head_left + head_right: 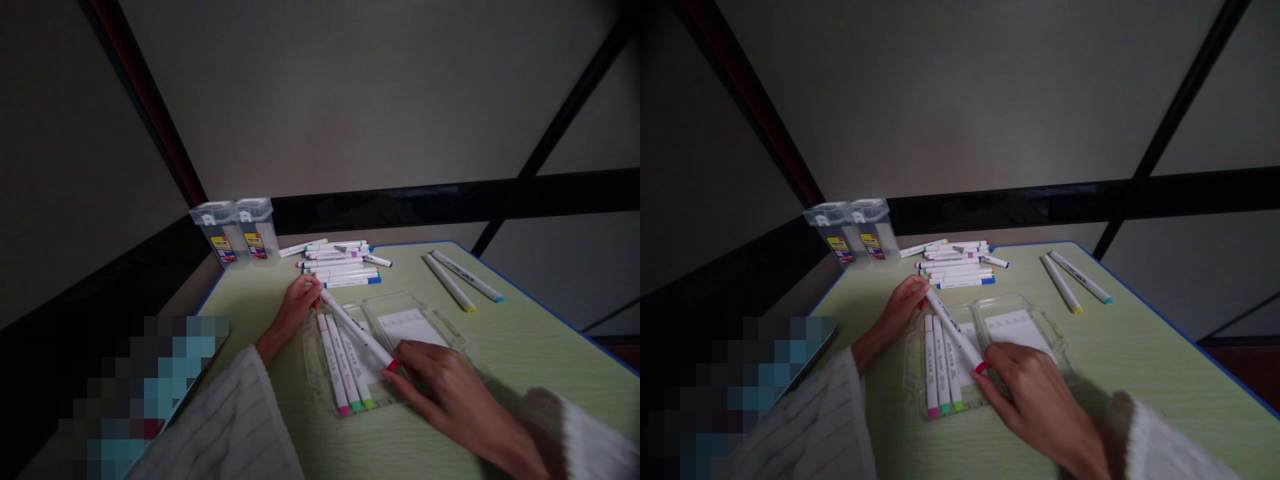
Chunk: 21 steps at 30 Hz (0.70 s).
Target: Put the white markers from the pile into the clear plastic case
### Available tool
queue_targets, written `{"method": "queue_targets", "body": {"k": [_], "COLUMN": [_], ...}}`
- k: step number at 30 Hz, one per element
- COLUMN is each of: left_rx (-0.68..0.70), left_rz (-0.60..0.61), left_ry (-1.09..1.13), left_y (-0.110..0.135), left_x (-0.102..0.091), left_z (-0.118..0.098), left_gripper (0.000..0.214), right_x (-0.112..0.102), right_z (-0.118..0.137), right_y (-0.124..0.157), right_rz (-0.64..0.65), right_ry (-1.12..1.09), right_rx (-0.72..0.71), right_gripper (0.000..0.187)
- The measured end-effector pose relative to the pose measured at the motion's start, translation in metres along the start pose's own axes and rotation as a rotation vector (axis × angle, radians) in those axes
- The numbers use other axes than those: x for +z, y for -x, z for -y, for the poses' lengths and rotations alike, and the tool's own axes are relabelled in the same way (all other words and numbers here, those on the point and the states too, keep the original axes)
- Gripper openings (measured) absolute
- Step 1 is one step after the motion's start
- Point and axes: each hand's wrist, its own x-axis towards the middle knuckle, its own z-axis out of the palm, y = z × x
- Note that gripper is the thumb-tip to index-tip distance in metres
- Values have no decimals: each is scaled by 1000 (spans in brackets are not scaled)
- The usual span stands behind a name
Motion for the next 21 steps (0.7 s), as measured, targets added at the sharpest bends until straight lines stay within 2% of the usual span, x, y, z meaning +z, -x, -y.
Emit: {"method": "queue_targets", "body": {"k": [11,21], "left_rx": [25,31], "left_rz": [6,76], "left_ry": [-32,-21], "left_y": [0,-1], "left_x": [2,0], "left_z": [-2,4], "left_gripper": [14,14], "right_x": [0,3], "right_z": [1,0], "right_y": [2,2], "right_rz": [-27,-10], "right_ry": [-5,34], "right_rx": [-66,-144], "right_gripper": [30,31]}}
